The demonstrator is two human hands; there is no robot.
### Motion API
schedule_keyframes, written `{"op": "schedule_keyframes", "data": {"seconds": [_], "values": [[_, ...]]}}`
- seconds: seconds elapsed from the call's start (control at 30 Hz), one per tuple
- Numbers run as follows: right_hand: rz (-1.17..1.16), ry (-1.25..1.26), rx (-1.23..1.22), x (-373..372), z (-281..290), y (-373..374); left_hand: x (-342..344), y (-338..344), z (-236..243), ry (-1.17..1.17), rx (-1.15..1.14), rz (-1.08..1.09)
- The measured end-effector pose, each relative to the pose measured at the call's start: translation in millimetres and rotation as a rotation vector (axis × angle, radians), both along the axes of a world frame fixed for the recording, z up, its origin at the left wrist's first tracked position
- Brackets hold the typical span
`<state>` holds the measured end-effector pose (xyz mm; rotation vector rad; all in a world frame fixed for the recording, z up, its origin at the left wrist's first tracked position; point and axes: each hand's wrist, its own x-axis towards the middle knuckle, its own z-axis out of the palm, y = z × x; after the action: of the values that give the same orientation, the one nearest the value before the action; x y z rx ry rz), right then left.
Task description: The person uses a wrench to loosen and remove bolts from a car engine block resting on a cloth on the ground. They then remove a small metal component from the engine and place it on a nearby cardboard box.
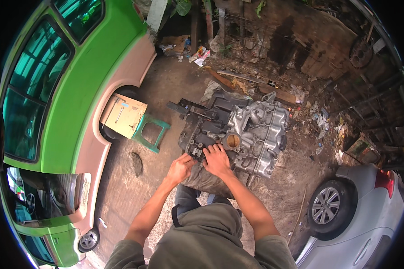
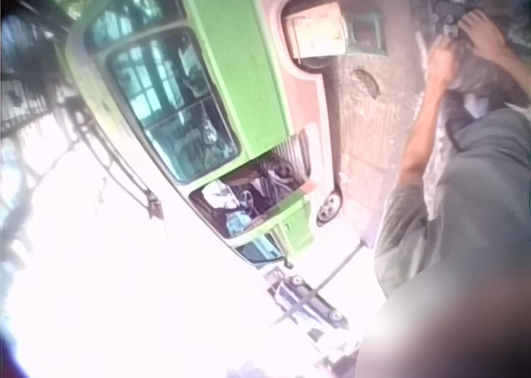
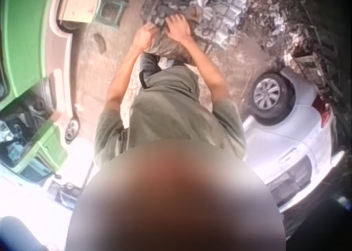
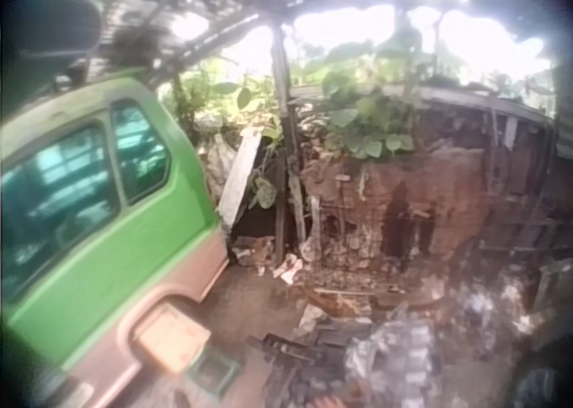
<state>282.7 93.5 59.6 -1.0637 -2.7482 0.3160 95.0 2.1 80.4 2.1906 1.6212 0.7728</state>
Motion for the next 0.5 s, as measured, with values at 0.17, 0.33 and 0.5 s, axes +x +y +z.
{"op": "schedule_keyframes", "data": {"seconds": [0.17, 0.33, 0.5], "values": [[-0.009, -0.04, -0.024, -0.4, -1.1, -0.3, -4.0, -3.5, -7.7, -0.004, 0.069, -0.005], [-0.003, -0.014, -0.002, -0.6, -0.3, -0.5, -7.6, -16.6, -10.9, -0.01, 0.184, -0.003], [0.0, -0.012, 0.025, -0.7, -0.7, -0.4, -4.8, -16.5, -11.8, -0.059, 0.201, 0.001]]}}
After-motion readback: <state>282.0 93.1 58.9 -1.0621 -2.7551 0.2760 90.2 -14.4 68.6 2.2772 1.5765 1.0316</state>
